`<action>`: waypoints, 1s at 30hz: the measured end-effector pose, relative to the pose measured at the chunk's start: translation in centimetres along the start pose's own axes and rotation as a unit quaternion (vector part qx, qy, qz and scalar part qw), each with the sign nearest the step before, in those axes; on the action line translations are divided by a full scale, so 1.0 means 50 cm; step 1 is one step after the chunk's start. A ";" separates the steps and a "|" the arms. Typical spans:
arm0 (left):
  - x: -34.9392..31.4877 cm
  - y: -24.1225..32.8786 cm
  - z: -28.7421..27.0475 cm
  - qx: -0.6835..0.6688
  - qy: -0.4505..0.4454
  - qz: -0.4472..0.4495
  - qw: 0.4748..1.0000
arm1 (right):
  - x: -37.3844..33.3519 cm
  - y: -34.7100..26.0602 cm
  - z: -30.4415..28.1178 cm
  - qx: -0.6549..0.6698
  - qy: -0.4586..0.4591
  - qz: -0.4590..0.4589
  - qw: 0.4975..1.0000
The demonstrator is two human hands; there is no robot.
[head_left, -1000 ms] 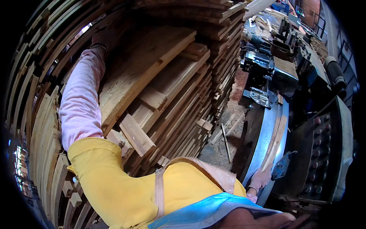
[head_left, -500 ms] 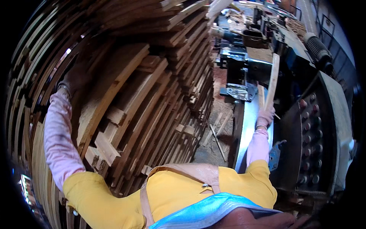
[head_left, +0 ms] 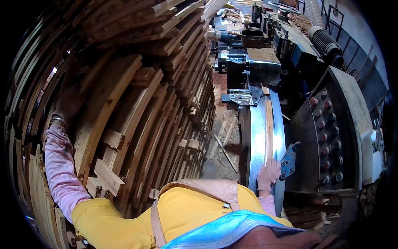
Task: The person takes wood planks from a stack and feeds them one at a time into a woodworking machine, then returns them to the stack.
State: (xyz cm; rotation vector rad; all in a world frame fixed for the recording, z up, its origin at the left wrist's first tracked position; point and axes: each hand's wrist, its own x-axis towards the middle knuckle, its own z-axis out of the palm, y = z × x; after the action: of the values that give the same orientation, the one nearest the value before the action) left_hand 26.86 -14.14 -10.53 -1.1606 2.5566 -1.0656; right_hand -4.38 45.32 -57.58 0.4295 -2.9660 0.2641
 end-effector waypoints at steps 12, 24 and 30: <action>-0.041 0.299 -0.335 0.008 0.153 0.200 0.968 | 0.541 -0.112 0.133 -0.065 -0.081 -0.018 0.994; -0.056 0.527 -0.334 0.105 0.314 0.462 0.823 | 0.264 -0.399 -0.316 0.402 0.015 -0.515 0.757; -0.036 0.502 -0.310 -0.055 0.487 0.457 0.742 | 0.115 -0.290 -0.197 0.510 -0.018 -0.244 0.824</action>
State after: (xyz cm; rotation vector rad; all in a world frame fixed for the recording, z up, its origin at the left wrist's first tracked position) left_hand 6.88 6.97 -15.78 0.9971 3.1634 -1.3692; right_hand -4.56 31.98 -44.87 1.2466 -2.3219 1.7601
